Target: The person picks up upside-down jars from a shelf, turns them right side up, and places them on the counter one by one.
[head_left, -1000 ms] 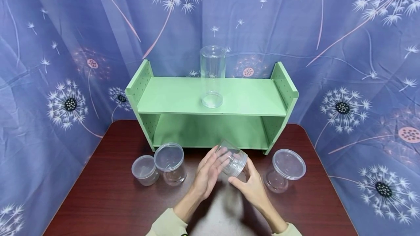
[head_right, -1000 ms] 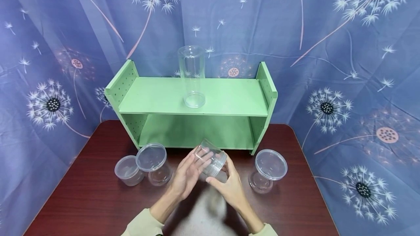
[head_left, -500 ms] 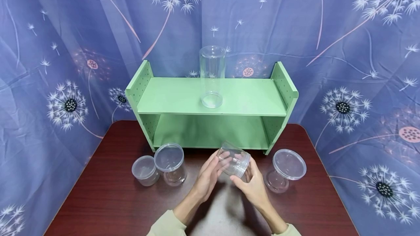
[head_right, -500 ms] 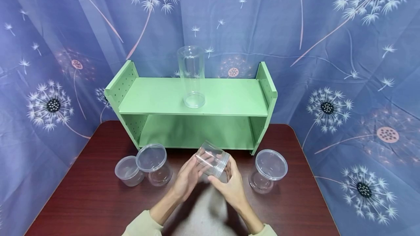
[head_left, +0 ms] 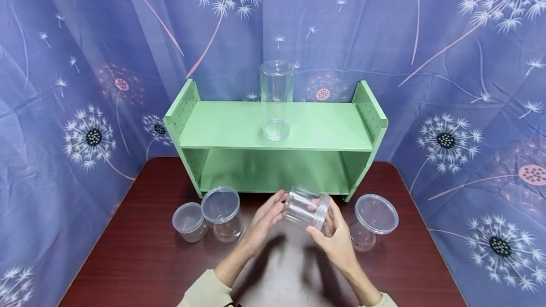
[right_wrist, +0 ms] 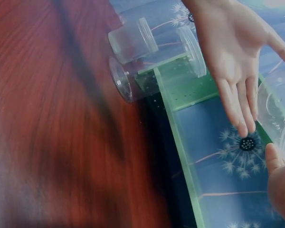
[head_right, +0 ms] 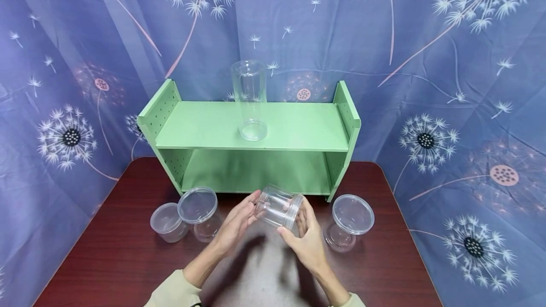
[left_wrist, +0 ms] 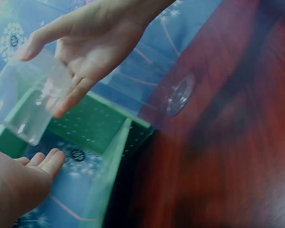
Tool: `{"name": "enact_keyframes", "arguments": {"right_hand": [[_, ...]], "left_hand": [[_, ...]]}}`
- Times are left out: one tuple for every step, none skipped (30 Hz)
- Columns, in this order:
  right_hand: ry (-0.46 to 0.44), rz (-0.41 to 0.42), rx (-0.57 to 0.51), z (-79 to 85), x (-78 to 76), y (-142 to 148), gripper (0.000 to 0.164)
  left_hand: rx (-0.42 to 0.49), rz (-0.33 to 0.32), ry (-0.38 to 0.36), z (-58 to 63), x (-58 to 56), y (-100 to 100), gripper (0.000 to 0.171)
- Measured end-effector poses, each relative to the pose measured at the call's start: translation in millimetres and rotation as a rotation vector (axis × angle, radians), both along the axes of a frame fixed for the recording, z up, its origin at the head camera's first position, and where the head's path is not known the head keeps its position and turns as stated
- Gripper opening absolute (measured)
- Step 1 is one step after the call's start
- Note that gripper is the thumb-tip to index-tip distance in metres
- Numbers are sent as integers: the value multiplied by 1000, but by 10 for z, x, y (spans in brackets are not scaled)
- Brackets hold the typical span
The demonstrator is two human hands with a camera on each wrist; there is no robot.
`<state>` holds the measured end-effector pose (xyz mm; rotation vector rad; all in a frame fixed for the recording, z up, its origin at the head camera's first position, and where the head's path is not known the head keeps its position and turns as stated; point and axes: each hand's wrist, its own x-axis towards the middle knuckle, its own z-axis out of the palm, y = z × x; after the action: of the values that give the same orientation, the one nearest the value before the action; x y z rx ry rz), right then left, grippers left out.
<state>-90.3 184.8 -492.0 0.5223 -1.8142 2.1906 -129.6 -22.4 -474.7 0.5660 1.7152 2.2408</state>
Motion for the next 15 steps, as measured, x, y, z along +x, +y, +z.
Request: {"name": "enact_keyframes", "arguments": {"right_hand": [[-4, -2, 4, 12, 3, 14, 86], [-10, -9, 9, 23, 7, 30, 87], [-18, -17, 14, 34, 11, 48, 88], [-24, -21, 20, 47, 17, 65, 89], [-29, -27, 26, 56, 21, 82, 90], [-32, -28, 28, 63, 24, 99, 91], [-32, -29, 33, 70, 27, 117, 91], [-33, -32, 38, 76, 30, 135, 92], [-32, -32, 42, 82, 30, 153, 92], [-29, -30, 46, 87, 29, 172, 93], [-23, -32, 54, 91, 26, 192, 93], [-16, -34, 62, 98, 24, 214, 93], [-11, -38, 71, 108, 21, 237, 93], [-4, -41, 81, 118, 17, 259, 94], [1, -47, 92, 131, 14, 282, 93]], "left_hand": [[-8, 8, 9, 34, -9, -20, 68], [-14, 15, 24, 70, -19, -41, 68], [-20, 23, 31, 105, -29, -63, 68], [-36, 37, 41, 142, -36, -87, 67], [-54, 49, 52, 178, -45, -115, 67], [-69, 64, 59, 217, -50, -142, 66], [-82, 74, 70, 259, -58, -173, 66], [-98, 84, 82, 299, -64, -205, 66], [-114, 97, 93, 341, -71, -237, 66], [-126, 105, 108, 387, -79, -269, 66], [-126, 108, 122, 438, -88, -301, 67], [-132, 116, 137, 493, -96, -330, 67], [-147, 125, 154, 553, -106, -360, 67], [-155, 136, 169, 614, -117, -386, 67], [-163, 147, 188, 679, -133, -412, 67]]}}
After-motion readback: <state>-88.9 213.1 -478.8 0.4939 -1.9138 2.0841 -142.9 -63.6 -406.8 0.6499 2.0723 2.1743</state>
